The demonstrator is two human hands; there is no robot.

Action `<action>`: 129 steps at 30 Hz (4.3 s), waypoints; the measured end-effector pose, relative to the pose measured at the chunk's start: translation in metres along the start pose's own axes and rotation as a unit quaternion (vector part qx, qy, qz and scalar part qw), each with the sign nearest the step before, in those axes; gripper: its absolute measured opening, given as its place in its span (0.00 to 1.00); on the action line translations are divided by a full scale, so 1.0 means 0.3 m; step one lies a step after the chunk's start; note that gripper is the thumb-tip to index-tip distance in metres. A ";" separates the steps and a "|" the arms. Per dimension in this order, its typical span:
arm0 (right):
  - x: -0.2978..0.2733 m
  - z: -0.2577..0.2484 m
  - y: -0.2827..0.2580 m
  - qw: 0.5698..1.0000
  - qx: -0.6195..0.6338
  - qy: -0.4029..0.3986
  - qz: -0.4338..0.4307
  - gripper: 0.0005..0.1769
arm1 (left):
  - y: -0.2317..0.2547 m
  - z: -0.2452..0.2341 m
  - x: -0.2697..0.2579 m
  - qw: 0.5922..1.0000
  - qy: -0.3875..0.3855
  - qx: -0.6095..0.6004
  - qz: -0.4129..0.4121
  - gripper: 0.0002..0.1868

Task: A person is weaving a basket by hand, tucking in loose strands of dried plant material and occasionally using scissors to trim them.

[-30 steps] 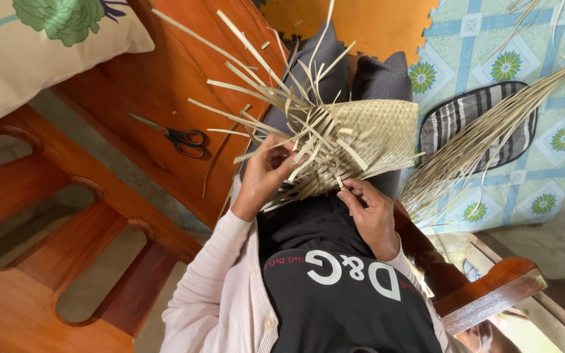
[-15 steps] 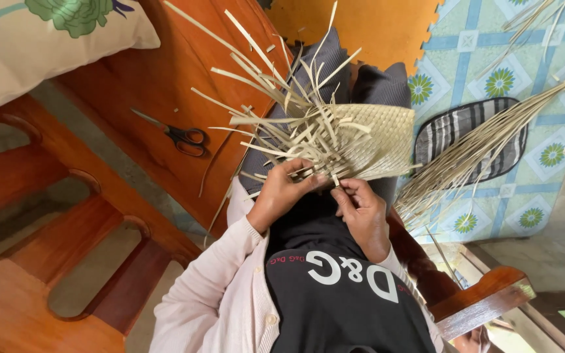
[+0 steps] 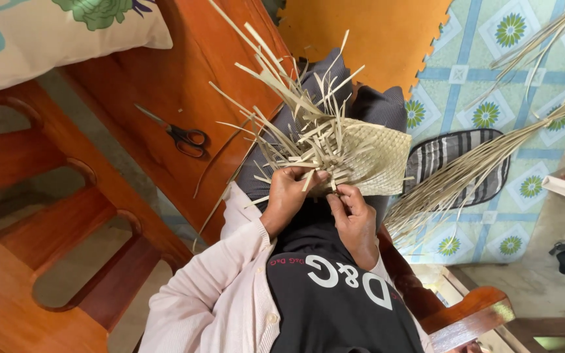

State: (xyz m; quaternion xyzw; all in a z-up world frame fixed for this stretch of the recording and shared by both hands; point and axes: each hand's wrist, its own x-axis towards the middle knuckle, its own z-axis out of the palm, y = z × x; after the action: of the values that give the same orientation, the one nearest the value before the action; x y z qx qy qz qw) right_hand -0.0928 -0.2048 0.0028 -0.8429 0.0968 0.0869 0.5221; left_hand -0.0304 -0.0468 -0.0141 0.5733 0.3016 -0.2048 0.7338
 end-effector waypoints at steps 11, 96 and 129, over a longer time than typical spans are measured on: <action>-0.009 -0.037 -0.095 0.999 -0.040 -0.024 -0.004 0.16 | 0.007 0.012 0.002 0.999 -0.002 -0.042 -0.007 0.18; 0.467 -0.064 -0.314 0.957 -0.068 -0.158 -0.233 0.06 | 0.043 -0.112 0.119 0.934 -0.265 0.190 0.144 0.16; 0.295 -0.166 -0.240 0.960 -0.101 -0.088 -0.245 0.09 | 0.147 -0.120 0.075 0.940 -0.239 0.192 0.149 0.17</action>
State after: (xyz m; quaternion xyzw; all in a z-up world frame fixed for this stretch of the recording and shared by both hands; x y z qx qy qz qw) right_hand 0.0131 -0.2244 0.0649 -0.8782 -0.1684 0.0399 0.4458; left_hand 0.0070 0.0004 -0.0035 0.6759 -0.0166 -0.2777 0.6825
